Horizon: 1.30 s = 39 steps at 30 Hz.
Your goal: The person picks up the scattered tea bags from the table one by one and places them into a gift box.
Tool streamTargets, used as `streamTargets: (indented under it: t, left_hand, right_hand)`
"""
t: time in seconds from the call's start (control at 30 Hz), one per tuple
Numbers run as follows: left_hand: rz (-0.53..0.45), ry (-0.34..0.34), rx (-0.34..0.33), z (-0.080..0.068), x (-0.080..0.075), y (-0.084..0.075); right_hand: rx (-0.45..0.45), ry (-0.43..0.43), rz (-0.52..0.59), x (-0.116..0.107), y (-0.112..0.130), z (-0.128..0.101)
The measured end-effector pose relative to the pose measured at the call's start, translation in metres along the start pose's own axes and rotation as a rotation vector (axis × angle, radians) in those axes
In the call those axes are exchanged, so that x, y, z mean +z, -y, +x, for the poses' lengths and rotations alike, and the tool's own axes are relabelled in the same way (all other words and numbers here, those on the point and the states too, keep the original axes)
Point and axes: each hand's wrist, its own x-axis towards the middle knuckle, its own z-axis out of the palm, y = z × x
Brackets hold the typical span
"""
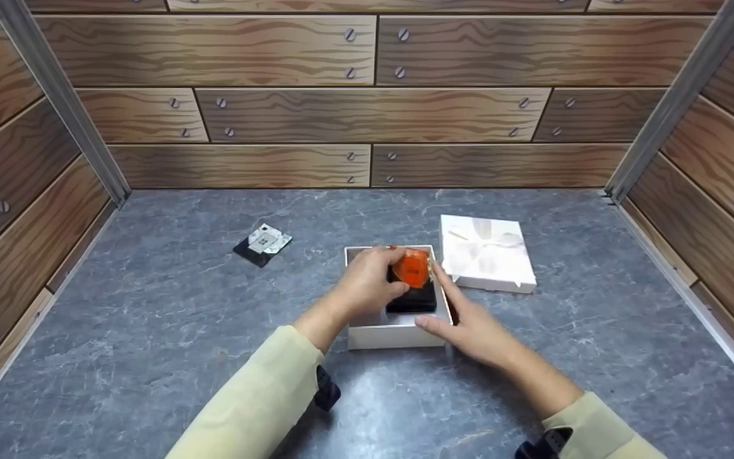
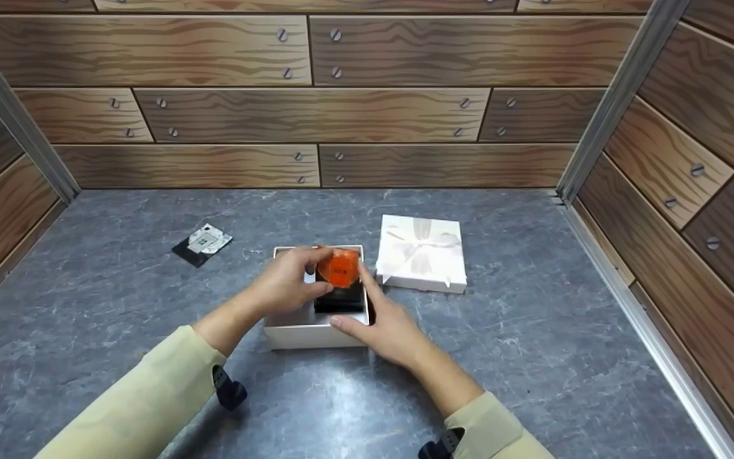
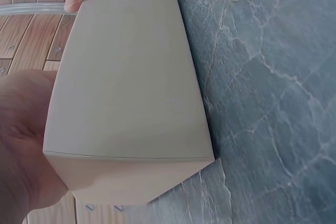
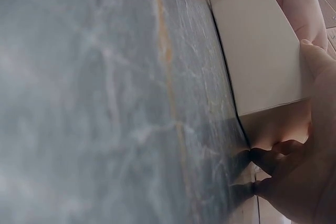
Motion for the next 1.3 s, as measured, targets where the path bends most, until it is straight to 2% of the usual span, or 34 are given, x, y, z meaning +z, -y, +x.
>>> streamTargets:
  t: [0.43, 0.67, 0.87, 1.13, 1.3]
  left_hand:
    - [0.171, 0.019, -0.018, 0.005, -0.006, 0.000]
    - [0.212, 0.050, -0.054, 0.008, -0.006, -0.002]
    - [0.211, 0.078, -0.079, 0.007, -0.007, -0.002]
    - [0.181, 0.081, -0.069, 0.005, -0.009, -0.006]
    - [0.147, 0.058, -0.068, 0.001, -0.019, -0.007]
  right_hand:
    - [-0.021, -0.009, -0.005, -0.001, 0.003, 0.001]
    - [-0.016, -0.006, -0.011, -0.001, 0.003, 0.000]
    - [-0.018, -0.003, -0.009, -0.001, 0.003, 0.001]
    - [-0.010, -0.010, -0.015, -0.001, 0.002, -0.001]
    - [0.001, -0.011, -0.024, -0.001, 0.002, -0.002]
